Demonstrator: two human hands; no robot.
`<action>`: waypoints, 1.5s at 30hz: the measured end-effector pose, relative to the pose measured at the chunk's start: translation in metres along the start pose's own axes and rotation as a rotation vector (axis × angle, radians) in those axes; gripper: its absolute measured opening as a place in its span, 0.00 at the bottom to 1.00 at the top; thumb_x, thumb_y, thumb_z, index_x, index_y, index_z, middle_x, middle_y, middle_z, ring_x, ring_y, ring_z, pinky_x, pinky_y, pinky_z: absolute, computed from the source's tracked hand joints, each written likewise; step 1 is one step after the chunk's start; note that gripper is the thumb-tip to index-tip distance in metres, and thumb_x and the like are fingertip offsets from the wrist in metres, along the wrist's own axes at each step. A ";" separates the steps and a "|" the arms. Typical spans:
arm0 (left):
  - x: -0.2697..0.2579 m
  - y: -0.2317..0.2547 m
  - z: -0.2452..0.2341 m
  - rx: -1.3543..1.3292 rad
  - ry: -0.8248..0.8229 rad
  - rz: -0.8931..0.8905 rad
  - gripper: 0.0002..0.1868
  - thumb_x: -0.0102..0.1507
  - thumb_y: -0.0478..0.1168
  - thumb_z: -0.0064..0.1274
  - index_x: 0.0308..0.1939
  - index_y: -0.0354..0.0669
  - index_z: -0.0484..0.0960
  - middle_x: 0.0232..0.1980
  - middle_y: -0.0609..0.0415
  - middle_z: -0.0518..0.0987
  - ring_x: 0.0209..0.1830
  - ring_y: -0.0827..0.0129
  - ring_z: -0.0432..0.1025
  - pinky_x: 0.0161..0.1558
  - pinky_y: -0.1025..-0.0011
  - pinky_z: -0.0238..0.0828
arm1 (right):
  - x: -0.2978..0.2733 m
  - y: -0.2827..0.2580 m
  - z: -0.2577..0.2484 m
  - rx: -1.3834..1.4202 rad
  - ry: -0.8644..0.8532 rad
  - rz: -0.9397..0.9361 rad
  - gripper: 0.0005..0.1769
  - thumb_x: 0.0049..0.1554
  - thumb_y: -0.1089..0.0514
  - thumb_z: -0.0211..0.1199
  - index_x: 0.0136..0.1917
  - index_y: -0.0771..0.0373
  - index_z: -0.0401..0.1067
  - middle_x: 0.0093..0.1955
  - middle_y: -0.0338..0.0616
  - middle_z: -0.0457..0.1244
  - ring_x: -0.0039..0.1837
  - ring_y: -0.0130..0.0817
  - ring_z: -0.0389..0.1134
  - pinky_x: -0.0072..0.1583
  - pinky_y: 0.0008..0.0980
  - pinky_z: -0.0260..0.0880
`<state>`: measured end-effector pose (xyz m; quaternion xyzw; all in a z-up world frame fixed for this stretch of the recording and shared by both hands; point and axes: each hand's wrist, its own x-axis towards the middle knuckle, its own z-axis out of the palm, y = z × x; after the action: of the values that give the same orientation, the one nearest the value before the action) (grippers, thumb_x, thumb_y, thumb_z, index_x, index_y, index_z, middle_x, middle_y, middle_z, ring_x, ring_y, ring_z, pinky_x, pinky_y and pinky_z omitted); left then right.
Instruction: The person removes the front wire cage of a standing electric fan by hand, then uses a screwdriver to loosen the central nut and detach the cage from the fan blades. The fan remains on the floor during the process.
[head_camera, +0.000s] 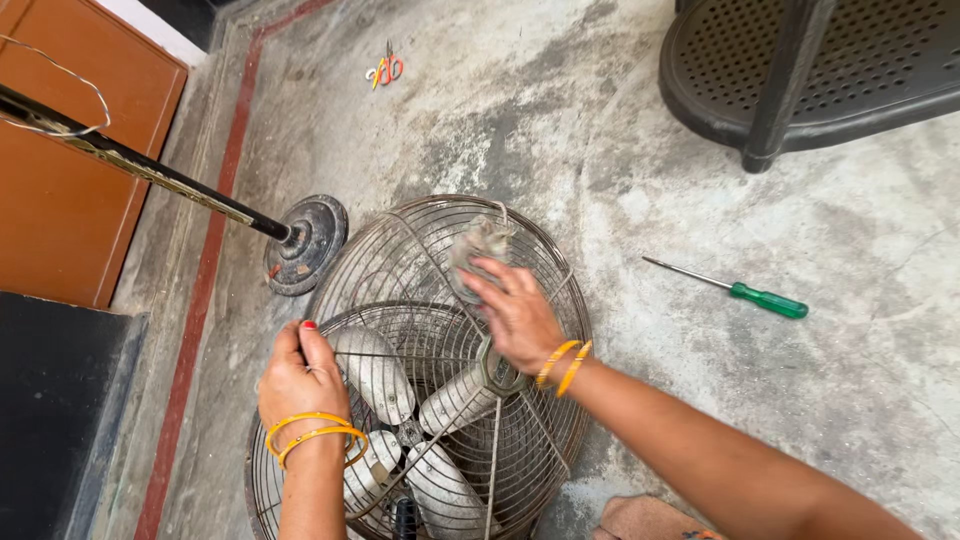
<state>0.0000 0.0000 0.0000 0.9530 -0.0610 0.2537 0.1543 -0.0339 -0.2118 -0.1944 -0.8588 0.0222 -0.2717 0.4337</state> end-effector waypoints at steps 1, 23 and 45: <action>0.002 -0.005 0.003 0.030 -0.022 -0.026 0.22 0.72 0.53 0.42 0.57 0.43 0.84 0.44 0.31 0.82 0.44 0.34 0.76 0.46 0.46 0.72 | -0.009 0.011 -0.005 -0.016 0.043 -0.032 0.32 0.57 0.55 0.61 0.75 0.47 0.69 0.78 0.41 0.57 0.74 0.46 0.59 0.74 0.43 0.65; 0.007 -0.041 0.018 0.267 -0.102 -0.205 0.26 0.74 0.55 0.36 0.51 0.41 0.84 0.41 0.27 0.81 0.43 0.27 0.74 0.45 0.38 0.70 | -0.068 0.088 -0.013 -0.080 0.020 0.632 0.24 0.59 0.62 0.53 0.69 0.59 0.65 0.58 0.55 0.63 0.54 0.50 0.69 0.56 0.43 0.72; 0.042 0.031 0.021 0.273 -0.120 0.019 0.22 0.74 0.52 0.38 0.49 0.41 0.84 0.42 0.28 0.81 0.42 0.29 0.75 0.45 0.39 0.71 | -0.025 0.015 -0.023 -0.152 -0.045 -0.345 0.29 0.53 0.52 0.66 0.67 0.52 0.65 0.63 0.53 0.59 0.59 0.53 0.64 0.50 0.48 0.72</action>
<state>0.0397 -0.0377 0.0122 0.9779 -0.0442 0.2039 0.0171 -0.0632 -0.2317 -0.2061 -0.8861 -0.1145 -0.3203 0.3149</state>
